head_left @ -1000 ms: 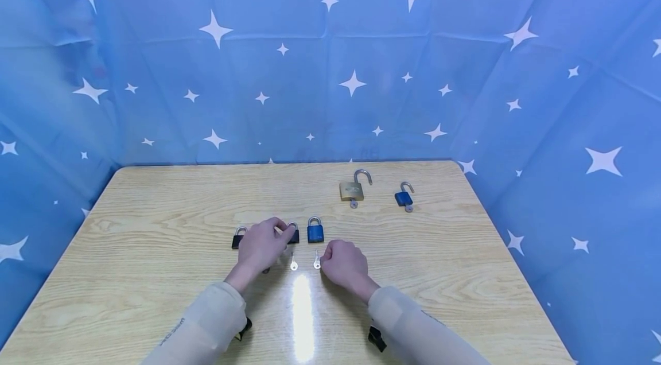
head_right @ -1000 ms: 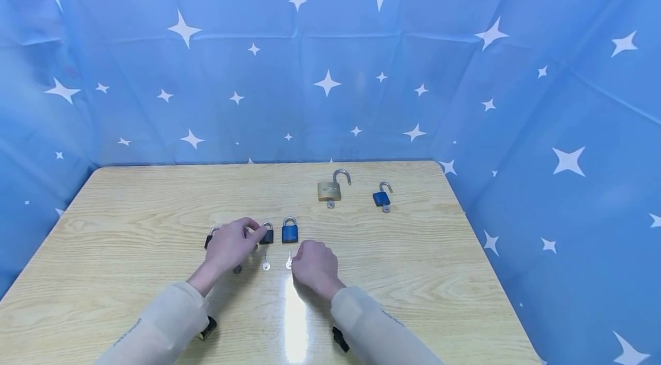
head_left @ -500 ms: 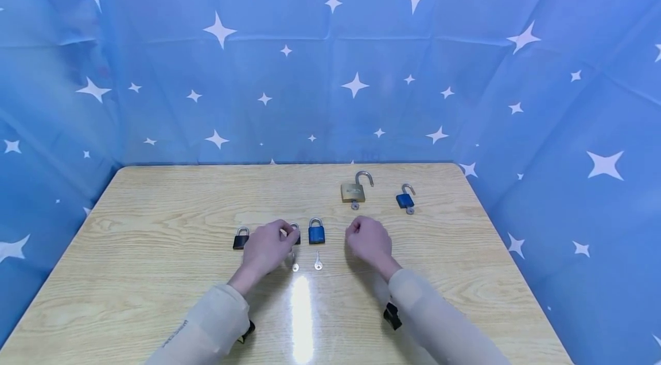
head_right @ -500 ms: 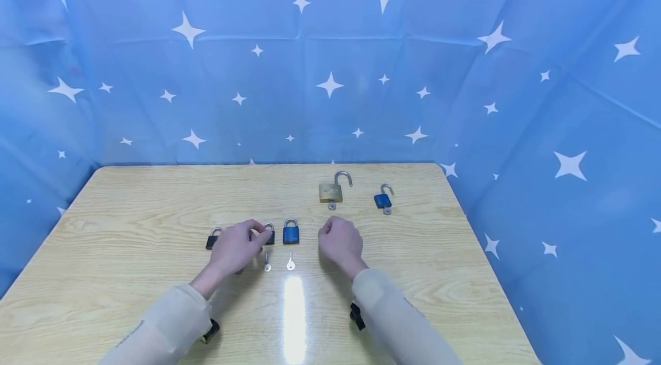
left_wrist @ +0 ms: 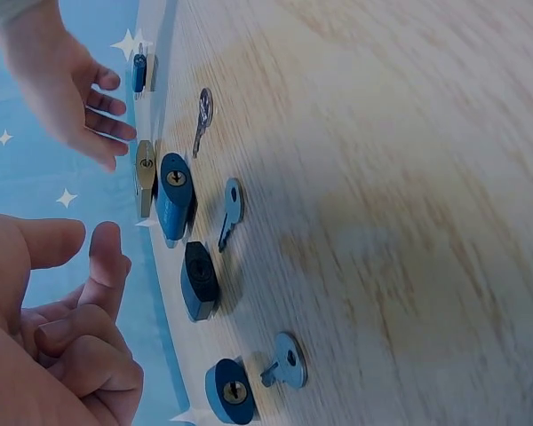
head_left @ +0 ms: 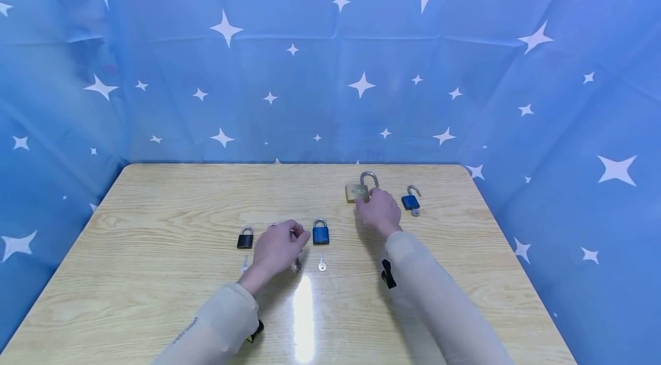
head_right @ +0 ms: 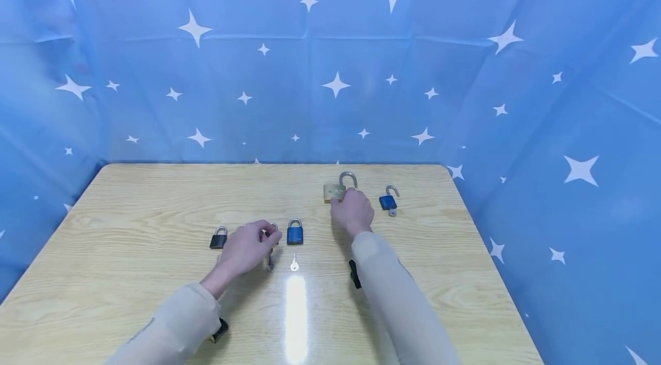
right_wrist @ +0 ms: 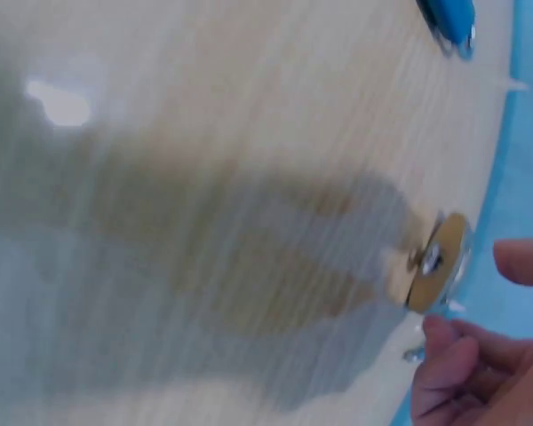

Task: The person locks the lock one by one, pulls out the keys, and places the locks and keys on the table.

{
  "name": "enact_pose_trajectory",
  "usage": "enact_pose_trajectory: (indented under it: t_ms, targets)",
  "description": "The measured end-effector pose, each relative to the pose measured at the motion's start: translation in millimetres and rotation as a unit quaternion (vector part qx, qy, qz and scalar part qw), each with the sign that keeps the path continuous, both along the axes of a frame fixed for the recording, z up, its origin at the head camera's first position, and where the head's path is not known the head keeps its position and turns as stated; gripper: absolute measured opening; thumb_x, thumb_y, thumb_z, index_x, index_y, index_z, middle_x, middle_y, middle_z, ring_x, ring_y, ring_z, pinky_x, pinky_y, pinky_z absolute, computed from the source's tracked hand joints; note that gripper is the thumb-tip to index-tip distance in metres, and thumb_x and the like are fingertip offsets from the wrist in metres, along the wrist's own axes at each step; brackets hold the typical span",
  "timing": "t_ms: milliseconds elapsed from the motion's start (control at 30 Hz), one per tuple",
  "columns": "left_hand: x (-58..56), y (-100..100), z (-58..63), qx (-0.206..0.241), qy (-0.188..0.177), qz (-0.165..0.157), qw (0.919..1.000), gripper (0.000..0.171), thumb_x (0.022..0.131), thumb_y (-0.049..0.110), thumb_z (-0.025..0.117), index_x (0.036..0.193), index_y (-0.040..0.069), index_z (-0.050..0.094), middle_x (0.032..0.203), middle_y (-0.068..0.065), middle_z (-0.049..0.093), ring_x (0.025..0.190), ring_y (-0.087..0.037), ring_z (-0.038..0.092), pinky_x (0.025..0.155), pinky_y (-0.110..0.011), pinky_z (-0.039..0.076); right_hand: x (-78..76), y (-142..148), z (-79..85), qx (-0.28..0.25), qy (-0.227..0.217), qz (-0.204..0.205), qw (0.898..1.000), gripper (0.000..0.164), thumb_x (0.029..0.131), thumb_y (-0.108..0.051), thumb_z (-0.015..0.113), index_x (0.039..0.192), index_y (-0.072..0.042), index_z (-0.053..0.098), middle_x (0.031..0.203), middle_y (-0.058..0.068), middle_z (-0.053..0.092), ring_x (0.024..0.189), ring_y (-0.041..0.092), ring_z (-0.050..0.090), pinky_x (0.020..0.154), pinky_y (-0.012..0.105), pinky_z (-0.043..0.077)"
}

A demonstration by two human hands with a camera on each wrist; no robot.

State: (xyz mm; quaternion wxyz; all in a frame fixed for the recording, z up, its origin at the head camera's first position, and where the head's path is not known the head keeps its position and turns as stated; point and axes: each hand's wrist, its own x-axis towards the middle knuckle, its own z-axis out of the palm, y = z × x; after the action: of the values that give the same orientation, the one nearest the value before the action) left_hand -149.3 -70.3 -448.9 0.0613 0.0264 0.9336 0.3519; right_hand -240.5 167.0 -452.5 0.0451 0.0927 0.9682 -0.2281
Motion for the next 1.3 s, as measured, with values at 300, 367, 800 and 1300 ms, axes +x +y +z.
enact_pose_trajectory:
  t_ms: [300,367,800,1300]
  targets:
    - [0.8,4,-4.1,0.016,-0.002,-0.011,0.9998,0.024,0.096,0.039,0.058,0.097,0.017,0.068,0.064,0.007,0.059,0.053,-0.011,0.051,0.049,-0.028,0.039,-19.4,-3,-10.2,0.024,-0.032,-0.042,0.998,0.05,0.092,-0.055,0.056,0.067,-0.012,0.05,0.058,0.002,0.04,0.052,0.019,0.043,0.046,0.031,0.032]
    - [0.8,4,-5.0,0.016,0.003,-0.011,0.9998,0.023,0.096,0.039,0.058,0.097,0.018,0.068,0.065,0.008,0.059,0.053,-0.01,0.051,0.05,-0.028,0.04,-22.0,-5,-13.9,0.014,-0.03,-0.057,0.998,0.05,0.091,-0.057,0.057,0.068,-0.012,0.053,0.061,0.003,0.043,0.056,0.02,0.046,0.047,0.032,0.034]
    - [0.7,5,-6.5,0.02,-0.001,-0.014,0.9997,0.021,0.095,0.038,0.059,0.09,0.02,0.068,0.056,0.008,0.054,0.046,-0.01,0.045,0.044,-0.027,0.032,-25.0,-9,-8.5,-0.068,-0.032,-0.082,0.994,0.047,0.084,-0.05,0.068,0.085,-0.004,0.06,0.07,0.005,0.052,0.064,0.022,0.051,0.053,0.031,0.039]
    - [-0.5,1,-7.5,0.024,-0.009,-0.012,0.9996,0.02,0.095,0.037,0.059,0.093,0.02,0.068,0.057,0.008,0.054,0.046,-0.01,0.045,0.043,-0.025,0.031,-21.1,-11,-6.2,-0.181,-0.079,-0.075,0.977,0.052,0.086,-0.045,0.068,0.113,-0.001,0.061,0.106,0.016,0.062,0.088,0.027,0.054,0.071,0.036,0.042]
